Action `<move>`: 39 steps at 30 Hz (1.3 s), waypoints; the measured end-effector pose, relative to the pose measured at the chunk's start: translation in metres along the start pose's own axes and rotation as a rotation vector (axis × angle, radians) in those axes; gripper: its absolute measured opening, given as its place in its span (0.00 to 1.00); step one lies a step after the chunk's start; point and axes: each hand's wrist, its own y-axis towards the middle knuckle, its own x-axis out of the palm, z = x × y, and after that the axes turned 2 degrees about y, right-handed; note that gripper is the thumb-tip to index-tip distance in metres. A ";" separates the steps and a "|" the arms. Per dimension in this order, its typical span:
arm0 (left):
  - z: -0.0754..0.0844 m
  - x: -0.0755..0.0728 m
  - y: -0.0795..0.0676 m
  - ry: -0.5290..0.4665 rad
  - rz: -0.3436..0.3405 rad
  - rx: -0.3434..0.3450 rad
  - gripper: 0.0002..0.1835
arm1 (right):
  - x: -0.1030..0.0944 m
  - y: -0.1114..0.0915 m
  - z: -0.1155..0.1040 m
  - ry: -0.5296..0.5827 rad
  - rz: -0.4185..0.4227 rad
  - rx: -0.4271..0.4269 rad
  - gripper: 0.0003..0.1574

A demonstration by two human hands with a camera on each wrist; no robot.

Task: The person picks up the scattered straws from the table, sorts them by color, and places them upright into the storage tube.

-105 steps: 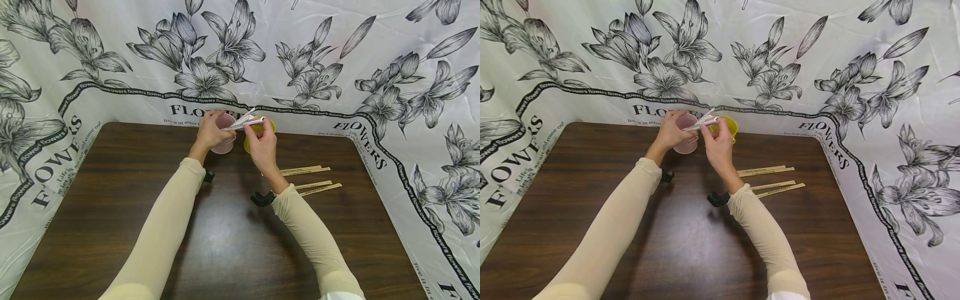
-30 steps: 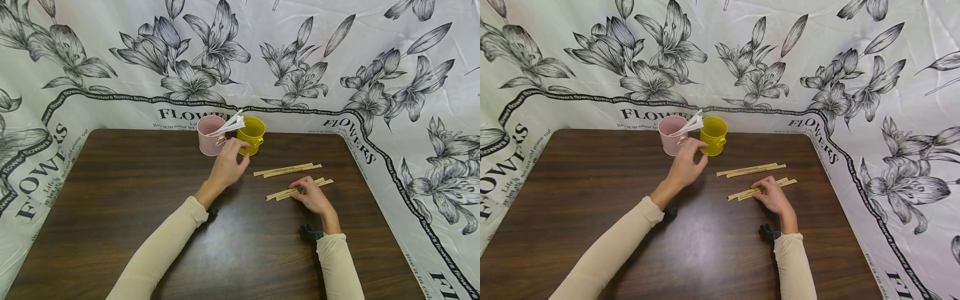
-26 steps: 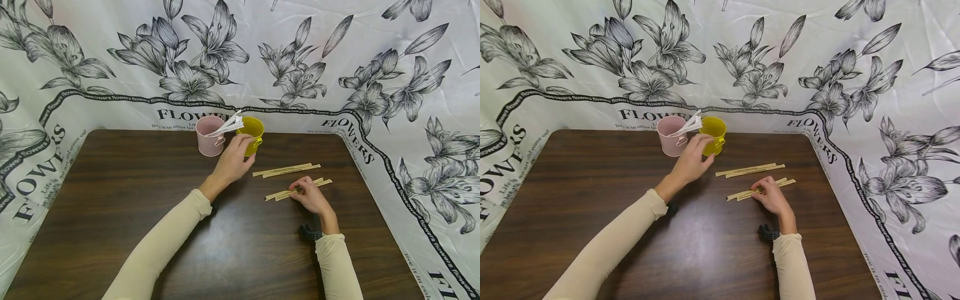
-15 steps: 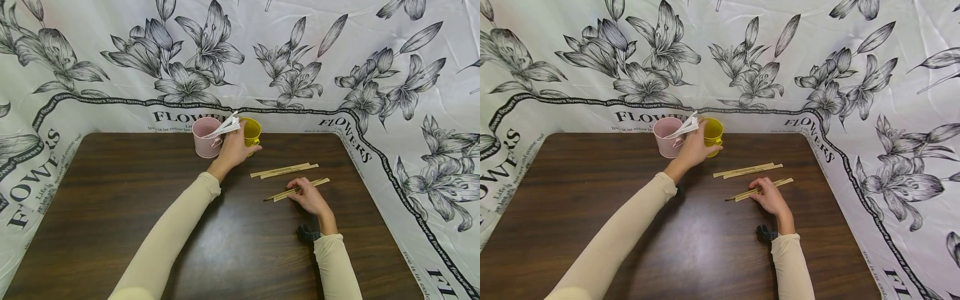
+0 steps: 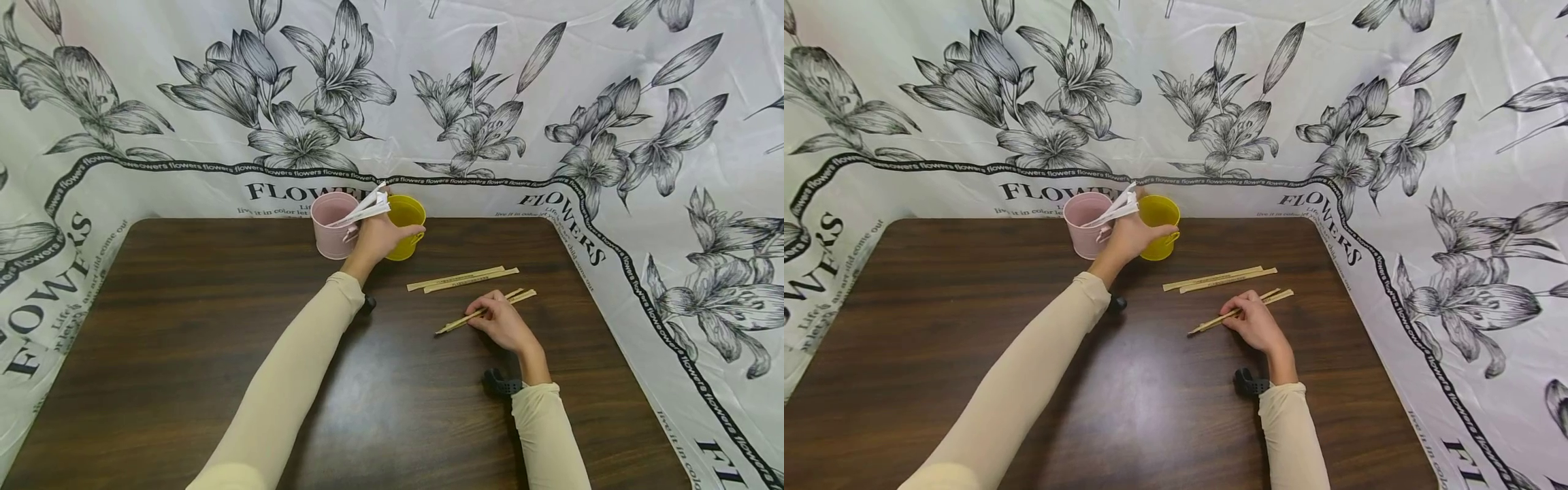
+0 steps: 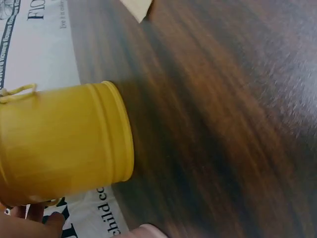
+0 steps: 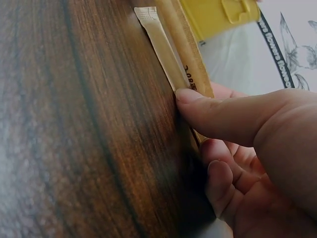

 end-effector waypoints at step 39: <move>-0.005 0.015 0.005 -0.176 0.008 -0.021 0.54 | -0.028 0.024 -0.080 0.548 0.612 -0.226 0.13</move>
